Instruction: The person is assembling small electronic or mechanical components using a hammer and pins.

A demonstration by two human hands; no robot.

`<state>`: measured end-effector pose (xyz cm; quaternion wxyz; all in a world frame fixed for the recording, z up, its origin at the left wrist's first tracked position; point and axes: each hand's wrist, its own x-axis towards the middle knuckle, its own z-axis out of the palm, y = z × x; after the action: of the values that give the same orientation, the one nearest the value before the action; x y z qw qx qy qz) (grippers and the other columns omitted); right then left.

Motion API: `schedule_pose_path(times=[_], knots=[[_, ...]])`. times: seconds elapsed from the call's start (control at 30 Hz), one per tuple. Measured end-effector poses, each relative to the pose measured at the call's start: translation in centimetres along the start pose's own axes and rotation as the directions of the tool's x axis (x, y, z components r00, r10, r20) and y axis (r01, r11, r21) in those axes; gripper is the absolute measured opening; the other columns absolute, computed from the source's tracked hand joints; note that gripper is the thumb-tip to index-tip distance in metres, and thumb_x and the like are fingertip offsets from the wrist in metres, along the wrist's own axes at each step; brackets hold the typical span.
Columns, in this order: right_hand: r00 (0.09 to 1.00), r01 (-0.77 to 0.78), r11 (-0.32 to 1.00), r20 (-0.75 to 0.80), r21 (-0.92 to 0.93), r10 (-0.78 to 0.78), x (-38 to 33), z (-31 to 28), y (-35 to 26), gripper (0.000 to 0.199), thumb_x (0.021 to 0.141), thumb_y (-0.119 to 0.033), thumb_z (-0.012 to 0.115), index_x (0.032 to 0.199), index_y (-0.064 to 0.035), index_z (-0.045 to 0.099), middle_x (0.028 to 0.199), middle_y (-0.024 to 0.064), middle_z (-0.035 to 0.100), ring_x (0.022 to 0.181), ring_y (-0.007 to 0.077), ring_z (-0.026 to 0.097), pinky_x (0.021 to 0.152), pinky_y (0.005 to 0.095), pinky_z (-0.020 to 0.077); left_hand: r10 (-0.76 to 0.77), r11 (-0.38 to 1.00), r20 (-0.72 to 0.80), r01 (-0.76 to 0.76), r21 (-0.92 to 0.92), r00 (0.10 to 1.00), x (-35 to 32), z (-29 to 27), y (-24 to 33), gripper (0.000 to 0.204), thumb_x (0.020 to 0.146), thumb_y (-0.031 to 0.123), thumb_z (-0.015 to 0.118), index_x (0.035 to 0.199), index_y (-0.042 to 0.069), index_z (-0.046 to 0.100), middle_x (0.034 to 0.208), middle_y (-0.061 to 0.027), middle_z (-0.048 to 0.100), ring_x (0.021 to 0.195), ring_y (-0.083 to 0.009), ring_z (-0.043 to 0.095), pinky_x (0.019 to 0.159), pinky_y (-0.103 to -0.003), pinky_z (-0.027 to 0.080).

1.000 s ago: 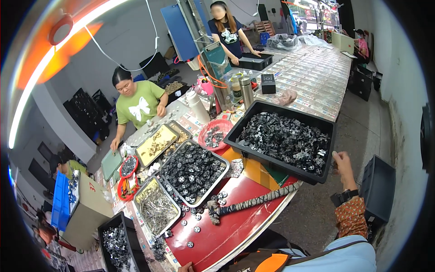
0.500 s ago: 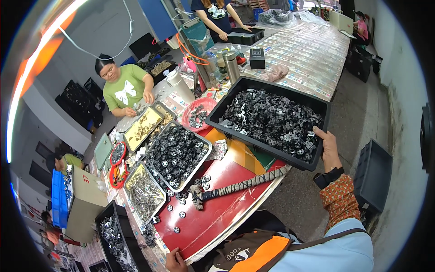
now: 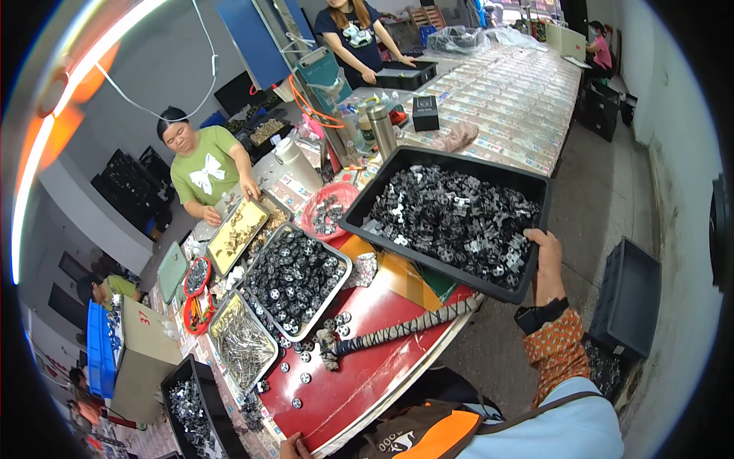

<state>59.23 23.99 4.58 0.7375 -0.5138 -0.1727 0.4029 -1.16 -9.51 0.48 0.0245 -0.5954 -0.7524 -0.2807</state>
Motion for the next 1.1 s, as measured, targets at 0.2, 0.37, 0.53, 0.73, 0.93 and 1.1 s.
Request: schedule_pose_path(times=[0.2,0.37,0.53,0.73,0.93,1.1], knots=[[0.999,0.007,0.971,-0.032,0.237,0.001,-9.3,2.0,-7.0,0.017,0.083,-0.015,0.063,0.094,-0.0018,0.064,0.085,0.0064,0.067,0.064,0.0178,0.065,0.065,0.0307,0.0560,-0.024,0.997,0.037,0.022,0.068,0.999,-0.4,-1.0,-0.2,0.017,0.102,0.012,0.060,0.114,0.011,0.073,0.099,-0.0113,0.071,0.088,-0.0303,0.069,0.078,-0.037,0.055],[0.999,-0.048,0.943,-0.001,0.328,0.051,-10.2,-0.3,-10.9,0.033,0.083,-0.022,0.062,0.105,0.0019,0.067,0.098,0.0126,0.075,0.082,0.0259,0.075,0.077,0.0354,0.0633,-0.069,0.997,0.044,0.067,0.045,0.997,-0.4,-1.2,0.0,0.016,0.103,0.012,0.060,0.114,0.012,0.072,0.098,-0.0109,0.070,0.088,-0.0302,0.069,0.077,-0.037,0.055],[0.989,0.081,0.969,-0.137,0.233,-0.049,0.8,-7.9,-9.8,0.031,0.075,-0.021,0.066,0.098,0.0005,0.066,0.092,0.0075,0.073,0.075,0.0250,0.072,0.073,0.0351,0.0610,-0.092,0.994,0.076,0.086,0.069,0.993,-0.1,-1.1,-0.1,0.017,0.102,0.012,0.059,0.113,0.011,0.072,0.098,-0.0111,0.071,0.089,-0.0300,0.069,0.079,-0.038,0.055],[0.954,0.201,0.942,-0.273,0.268,-0.126,15.6,-9.8,-7.1,0.030,0.075,-0.012,0.064,0.102,0.0021,0.063,0.098,0.0105,0.067,0.086,0.0278,0.069,0.080,0.0388,0.0585,-0.101,0.993,0.059,0.096,0.075,0.993,0.2,-0.7,0.3,0.016,0.102,0.010,0.059,0.111,0.010,0.072,0.100,-0.0115,0.071,0.090,-0.0307,0.069,0.080,-0.038,0.055],[0.602,0.617,0.550,-0.112,-0.563,-0.791,22.1,-3.3,-1.7,0.027,0.078,-0.015,0.070,0.097,0.0025,0.063,0.095,0.0086,0.064,0.081,0.0242,0.065,0.075,0.0381,0.0553,-0.157,0.982,0.034,0.152,0.112,0.987,0.0,-0.4,0.6,0.015,0.102,0.010,0.059,0.110,0.009,0.072,0.101,-0.0115,0.072,0.091,-0.0298,0.070,0.081,-0.037,0.056],[0.933,0.093,0.978,-0.360,0.185,-0.020,33.1,2.9,-0.9,0.022,0.084,-0.019,0.077,0.093,-0.0037,0.065,0.080,0.0051,0.058,0.066,0.0194,0.058,0.058,0.0364,0.0489,-0.214,0.965,0.062,0.201,0.170,0.975,-0.2,0.2,-0.3,0.015,0.101,0.009,0.059,0.110,0.009,0.072,0.101,-0.0115,0.072,0.091,-0.0305,0.070,0.081,-0.038,0.056]])
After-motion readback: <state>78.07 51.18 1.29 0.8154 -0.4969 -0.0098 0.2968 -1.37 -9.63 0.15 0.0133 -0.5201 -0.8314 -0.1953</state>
